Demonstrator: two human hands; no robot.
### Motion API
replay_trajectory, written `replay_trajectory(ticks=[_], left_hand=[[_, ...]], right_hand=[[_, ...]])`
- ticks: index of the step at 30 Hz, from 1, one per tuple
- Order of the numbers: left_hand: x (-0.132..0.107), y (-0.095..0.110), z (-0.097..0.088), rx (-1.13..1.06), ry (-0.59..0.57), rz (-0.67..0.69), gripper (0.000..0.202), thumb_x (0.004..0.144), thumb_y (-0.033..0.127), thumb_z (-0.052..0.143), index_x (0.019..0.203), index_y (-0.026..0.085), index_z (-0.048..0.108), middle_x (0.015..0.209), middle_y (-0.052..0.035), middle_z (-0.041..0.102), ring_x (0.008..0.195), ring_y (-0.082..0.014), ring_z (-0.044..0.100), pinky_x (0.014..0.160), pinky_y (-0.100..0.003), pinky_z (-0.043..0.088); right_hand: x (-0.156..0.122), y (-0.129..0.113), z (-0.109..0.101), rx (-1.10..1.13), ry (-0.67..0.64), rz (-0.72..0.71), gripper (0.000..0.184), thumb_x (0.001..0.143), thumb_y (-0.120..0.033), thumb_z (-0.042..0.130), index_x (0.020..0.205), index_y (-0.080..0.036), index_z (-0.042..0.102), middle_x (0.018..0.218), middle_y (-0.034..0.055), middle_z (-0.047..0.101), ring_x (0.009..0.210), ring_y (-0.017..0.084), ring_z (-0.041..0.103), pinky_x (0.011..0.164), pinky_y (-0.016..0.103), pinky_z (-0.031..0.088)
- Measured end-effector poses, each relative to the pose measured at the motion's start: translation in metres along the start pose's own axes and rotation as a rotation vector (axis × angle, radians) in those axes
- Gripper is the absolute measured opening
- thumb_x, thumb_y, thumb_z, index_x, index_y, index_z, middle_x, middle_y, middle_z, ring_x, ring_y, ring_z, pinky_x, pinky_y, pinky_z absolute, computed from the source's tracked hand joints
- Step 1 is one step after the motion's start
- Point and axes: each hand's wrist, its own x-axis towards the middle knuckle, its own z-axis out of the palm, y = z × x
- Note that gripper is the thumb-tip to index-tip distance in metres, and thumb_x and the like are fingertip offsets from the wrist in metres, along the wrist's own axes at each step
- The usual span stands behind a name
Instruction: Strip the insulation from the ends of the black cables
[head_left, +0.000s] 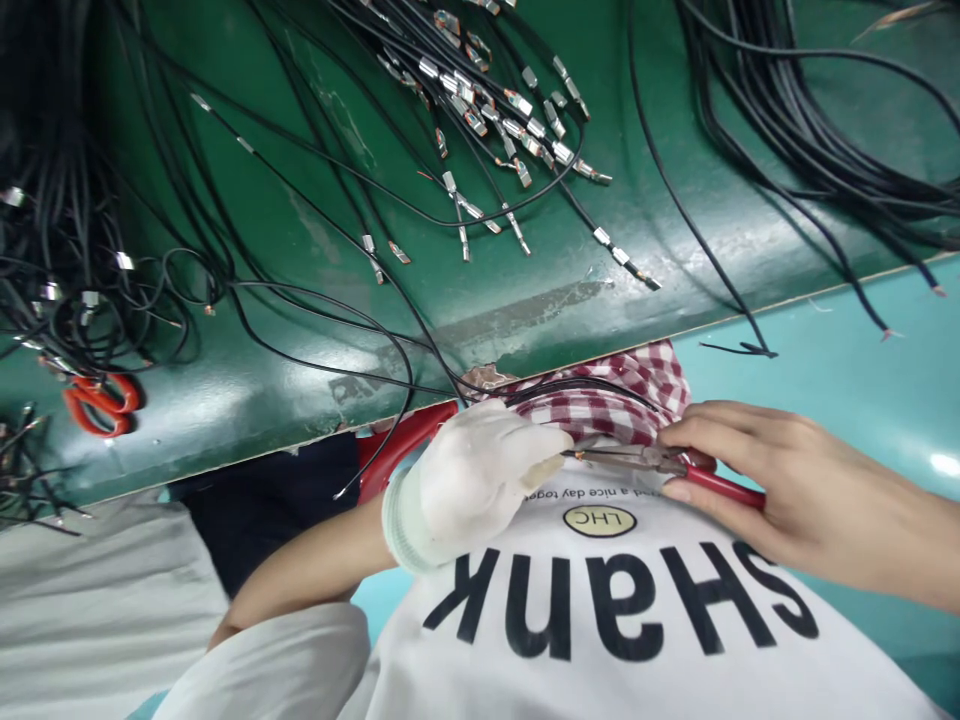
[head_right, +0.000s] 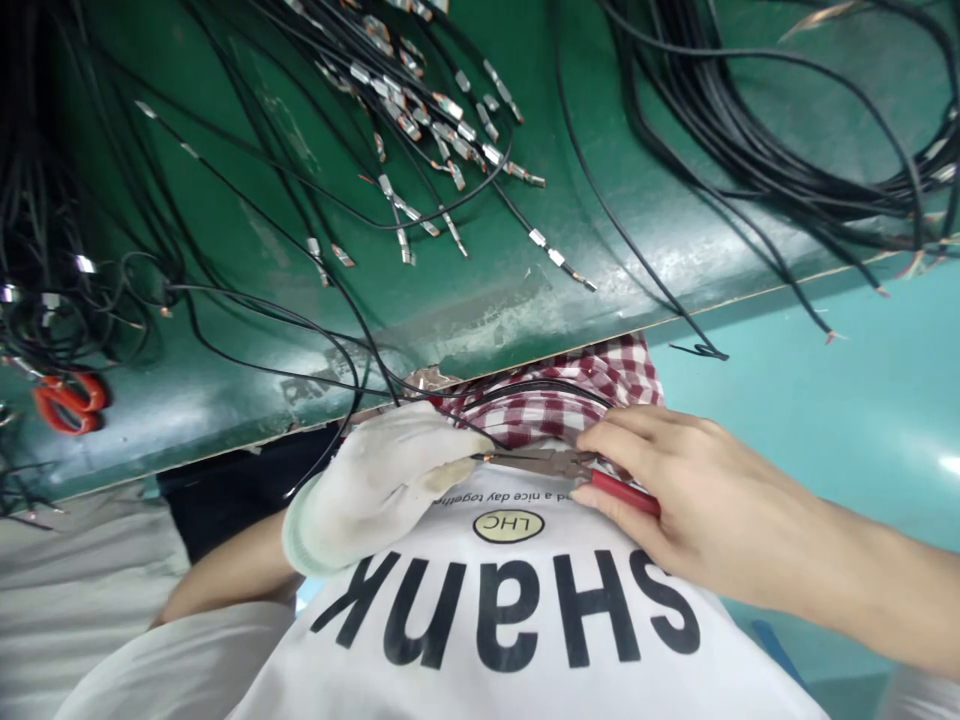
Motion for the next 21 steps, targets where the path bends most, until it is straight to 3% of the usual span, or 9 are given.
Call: replay_trajectory(ticks=[21], left_hand=[[0.0009,0.0013,-0.0032,0.017,-0.044,-0.024,0.022,0.099,0.018,0.047,0.094,0.016,0.068,0.072,0.0,0.068,0.063,-0.0134,0.059,0.064,-0.029,0.042]], right_hand=[[0.0002,0.0007,0.0001,-0.018,0.047,-0.059,0.024,0.096,-0.033,0.056,0.118,-0.024,0.056,0.102,0.0071,0.065,0.088,0.022,0.064,0.076,0.039,0.054]])
